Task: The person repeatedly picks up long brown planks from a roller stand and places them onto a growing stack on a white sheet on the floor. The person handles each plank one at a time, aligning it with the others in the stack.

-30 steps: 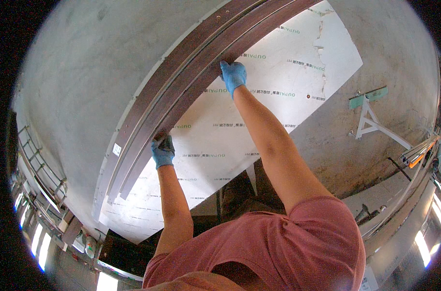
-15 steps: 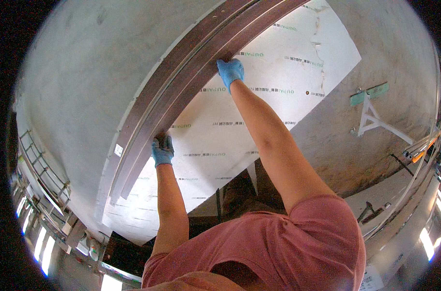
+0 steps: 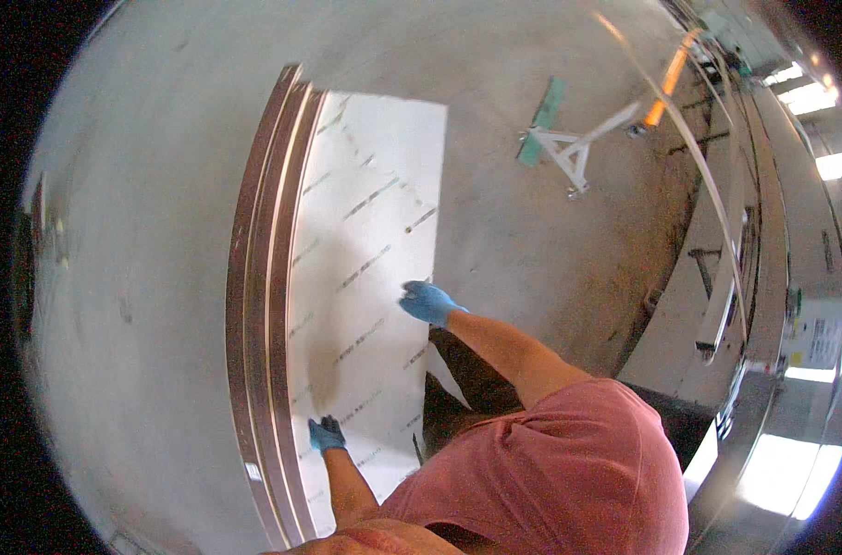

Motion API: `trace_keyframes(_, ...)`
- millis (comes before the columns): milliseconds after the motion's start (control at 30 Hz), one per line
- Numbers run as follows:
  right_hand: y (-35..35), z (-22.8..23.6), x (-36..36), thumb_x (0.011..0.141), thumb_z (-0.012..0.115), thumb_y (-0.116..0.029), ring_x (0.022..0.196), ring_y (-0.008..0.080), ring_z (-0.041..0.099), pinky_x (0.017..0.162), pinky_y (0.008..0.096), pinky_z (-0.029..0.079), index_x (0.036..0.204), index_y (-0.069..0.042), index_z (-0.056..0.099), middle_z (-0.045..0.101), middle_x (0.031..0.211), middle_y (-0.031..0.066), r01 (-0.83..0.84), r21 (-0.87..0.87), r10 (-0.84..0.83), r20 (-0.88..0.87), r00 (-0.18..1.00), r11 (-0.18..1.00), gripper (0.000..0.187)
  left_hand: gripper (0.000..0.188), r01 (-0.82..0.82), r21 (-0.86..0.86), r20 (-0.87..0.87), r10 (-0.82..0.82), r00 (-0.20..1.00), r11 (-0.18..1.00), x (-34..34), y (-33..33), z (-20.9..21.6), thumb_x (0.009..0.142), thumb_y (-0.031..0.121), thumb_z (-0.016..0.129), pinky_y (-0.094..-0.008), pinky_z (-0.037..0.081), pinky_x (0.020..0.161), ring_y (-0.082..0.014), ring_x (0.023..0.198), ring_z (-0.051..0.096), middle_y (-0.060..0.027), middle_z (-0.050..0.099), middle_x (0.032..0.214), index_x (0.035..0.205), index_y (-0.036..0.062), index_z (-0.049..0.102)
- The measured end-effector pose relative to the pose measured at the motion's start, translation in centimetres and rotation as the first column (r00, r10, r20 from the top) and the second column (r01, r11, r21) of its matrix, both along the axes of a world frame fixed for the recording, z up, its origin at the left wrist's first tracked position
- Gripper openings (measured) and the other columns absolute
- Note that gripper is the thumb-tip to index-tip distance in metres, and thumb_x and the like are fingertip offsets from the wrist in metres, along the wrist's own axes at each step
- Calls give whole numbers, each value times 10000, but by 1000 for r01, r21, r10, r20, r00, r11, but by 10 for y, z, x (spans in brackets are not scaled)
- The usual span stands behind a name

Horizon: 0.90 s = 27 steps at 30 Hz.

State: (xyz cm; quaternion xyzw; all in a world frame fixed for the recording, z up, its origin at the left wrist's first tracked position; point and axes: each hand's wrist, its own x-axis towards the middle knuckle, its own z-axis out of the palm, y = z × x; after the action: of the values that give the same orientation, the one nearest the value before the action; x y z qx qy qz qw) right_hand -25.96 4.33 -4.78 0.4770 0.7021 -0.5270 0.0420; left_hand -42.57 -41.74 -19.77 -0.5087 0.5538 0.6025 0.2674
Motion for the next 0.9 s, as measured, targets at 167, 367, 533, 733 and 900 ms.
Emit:
trace_keyframes(167, 94, 31, 188, 947, 681, -394, 1196, 362, 679, 1042, 435, 526, 1372, -40, 643, 695, 1325, 192, -53, 361, -65, 308, 949, 931, 555, 651, 416, 66, 85, -421, 903, 907, 28, 72, 38, 1030, 492, 585, -437, 548, 938, -304, 1159, 664, -197, 567, 1473, 1500, 56, 465)
trace_keyframes(367, 219, 163, 372, 901, 734, -347, 1177, 416, 661, 1006, 483, 528, 1314, -35, 661, 693, 1277, 228, 40, 787, -464, 321, 826, 615, 523, 540, 641, 129, -4, -646, 764, 757, 72, 156, 100, 1013, 453, 643, -522, 543, 932, -357, 1091, 681, -203, 639, 1360, 1408, 106, 521)
trace_keyframes(533, 363, 239, 507, 863, 790, -404, 1339, 402, 549, 1098, 491, 459, 1430, -31, 546, 542, 1490, 229, -200, 949, -682, 314, 660, 244, 721, 281, 692, 44, -69, -689, 722, 721, 114, 203, 114, 987, 343, 706, -459, 579, 710, -299, 837, 684, -128, 684, 1037, 1151, 152, 581)
trace_keyframes(733, 447, 270, 679, 801, 842, -485, 1469, 401, 419, 1203, 514, 360, 1532, -49, 455, 469, 1570, 223, -251, 890, -720, 456, 523, 381, 935, 226, 959, -166, -211, -959, 191, 228, 171, 323, 141, 964, 310, 713, -347, 495, 617, -173, 681, 588, -14, 652, 833, 915, 94, 670)
trace_keyframes(900, 471, 268, 722, 826, 816, -423, 1202, 384, 653, 996, 488, 530, 1460, -99, 528, 673, 1321, 174, -148, 827, -553, 484, 678, 542, 769, 387, 835, -548, -404, -858, -317, -50, 254, 467, 188, 957, 355, 662, -431, 541, 883, -338, 958, 676, -168, 720, 1047, 1076, -13, 672)
